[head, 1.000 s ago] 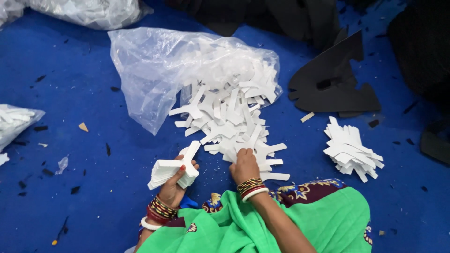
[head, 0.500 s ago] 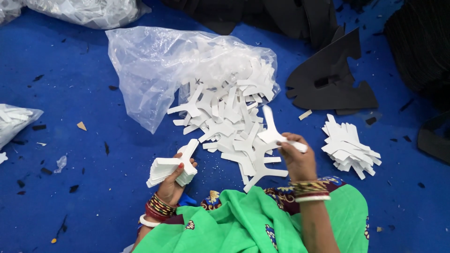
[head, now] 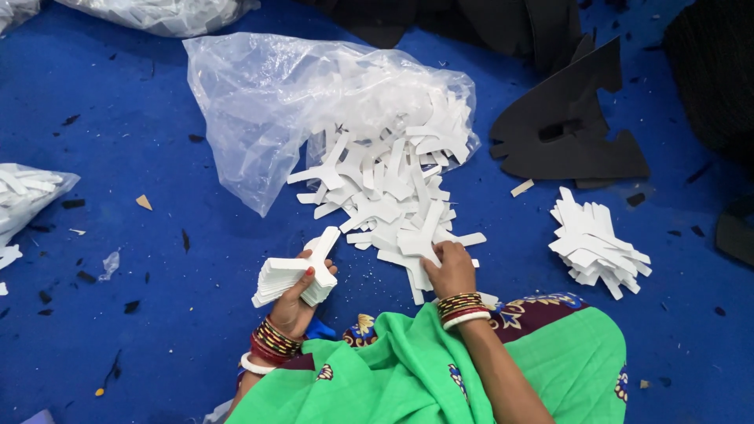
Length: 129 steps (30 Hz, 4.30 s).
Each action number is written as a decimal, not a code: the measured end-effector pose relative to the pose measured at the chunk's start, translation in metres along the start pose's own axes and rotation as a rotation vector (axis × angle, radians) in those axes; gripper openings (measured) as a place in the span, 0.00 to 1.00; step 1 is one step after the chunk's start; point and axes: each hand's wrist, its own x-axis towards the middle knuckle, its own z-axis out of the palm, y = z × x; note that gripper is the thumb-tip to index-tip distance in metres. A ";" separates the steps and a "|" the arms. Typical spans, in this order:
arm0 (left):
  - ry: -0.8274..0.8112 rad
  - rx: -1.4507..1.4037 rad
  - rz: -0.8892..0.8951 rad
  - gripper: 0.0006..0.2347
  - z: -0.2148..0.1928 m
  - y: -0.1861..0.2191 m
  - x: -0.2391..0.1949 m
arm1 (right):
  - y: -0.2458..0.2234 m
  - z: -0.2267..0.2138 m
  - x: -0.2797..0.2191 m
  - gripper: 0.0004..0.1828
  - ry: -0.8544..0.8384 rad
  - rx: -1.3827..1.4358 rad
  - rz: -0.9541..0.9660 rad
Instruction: The person is sorting and stacking small white Y-shaped components for shoes on a blue floor.
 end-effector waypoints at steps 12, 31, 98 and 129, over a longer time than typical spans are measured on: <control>0.022 0.000 -0.019 0.23 0.003 0.003 -0.002 | 0.034 -0.014 0.041 0.22 -0.255 0.611 0.370; 0.015 -0.027 -0.008 0.22 -0.003 -0.001 0.001 | 0.096 -0.242 0.019 0.21 0.152 0.222 0.254; -0.099 -0.038 -0.066 0.24 0.008 0.005 -0.010 | -0.172 0.042 0.035 0.17 -0.601 -0.254 -0.740; -0.054 0.049 -0.099 0.25 0.011 0.009 -0.011 | -0.023 -0.013 0.016 0.20 -0.022 -0.169 -0.240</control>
